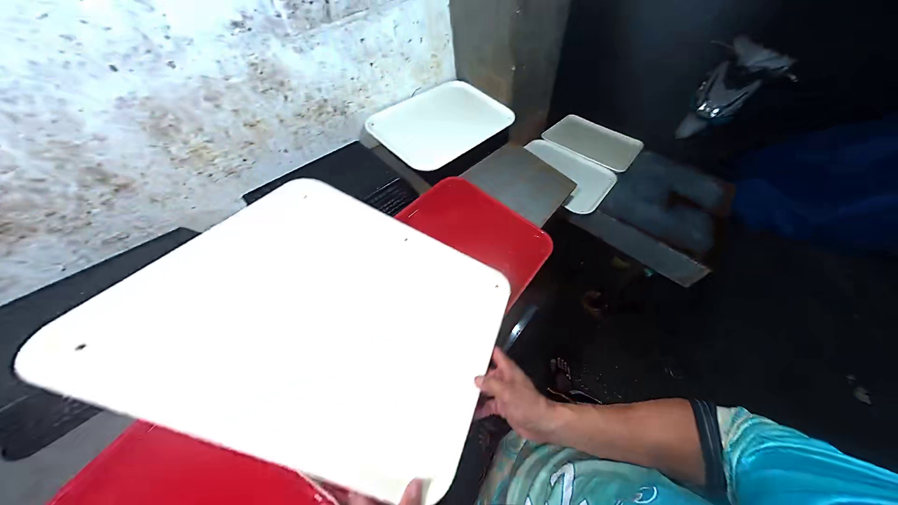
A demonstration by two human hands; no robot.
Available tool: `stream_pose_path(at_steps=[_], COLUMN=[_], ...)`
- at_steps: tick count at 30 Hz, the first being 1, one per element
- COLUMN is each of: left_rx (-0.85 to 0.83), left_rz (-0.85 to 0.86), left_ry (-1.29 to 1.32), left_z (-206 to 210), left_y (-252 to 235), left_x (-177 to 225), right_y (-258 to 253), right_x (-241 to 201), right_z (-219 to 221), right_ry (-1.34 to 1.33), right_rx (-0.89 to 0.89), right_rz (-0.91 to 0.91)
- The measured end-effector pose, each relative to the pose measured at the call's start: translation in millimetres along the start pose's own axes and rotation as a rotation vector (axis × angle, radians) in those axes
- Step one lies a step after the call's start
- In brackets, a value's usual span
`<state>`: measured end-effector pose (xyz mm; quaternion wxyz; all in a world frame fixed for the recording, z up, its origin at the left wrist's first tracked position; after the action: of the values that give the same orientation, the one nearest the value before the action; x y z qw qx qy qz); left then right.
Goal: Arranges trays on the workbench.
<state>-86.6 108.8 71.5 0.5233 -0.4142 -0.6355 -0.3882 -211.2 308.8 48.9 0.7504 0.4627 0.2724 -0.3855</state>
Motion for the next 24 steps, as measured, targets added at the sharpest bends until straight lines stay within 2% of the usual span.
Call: stream_pose_path(at_steps=[4,7,9,11,14,17,20,24], left_rx=[-0.517,-0.694,-0.713,-0.655,-0.503,-0.470,-0.554,-0.548], left_rz=[0.084,0.159,0.181,0.164,0.090,0.043,0.050,-0.028], left_ry=[-0.296,-0.306,-0.285,-0.295,-0.275,-0.300,-0.376,-0.484], left_z=[93,165,206,243,302,361,398,418], left_y=[-42,-54,-59,-61,-62,-57,-54,-50], left_x=[24,28,25,18,4,0,-1,-8], right_y=[-21,-35,-30,-12,21,43,42,10], right_x=[-60,-99,-115,-125,-146,-160,-165,-171], right_z=[-100,-226,-324,-422,-554,-667,-740,-793], right_ry=[-0.029,0.020,0.013,0.018,0.064,0.122,0.144,0.183], right_rx=[0.540,0.858,0.968,1.070,1.219,1.310,1.318,1.231], right_rz=[-0.332,-0.465,-0.504,-0.520,-0.459,-0.385,-0.309,-0.187])
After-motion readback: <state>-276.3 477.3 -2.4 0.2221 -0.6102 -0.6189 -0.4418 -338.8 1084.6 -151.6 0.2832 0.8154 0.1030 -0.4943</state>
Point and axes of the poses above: each hand's wrist, its own y-axis away from the middle knuckle, its own z-axis out of the palm, x = y × z, the point moved 1 cm from there along -y, towards the middle knuckle, and after that the axes turned 4 degrees about x, right-handed, at the moved point
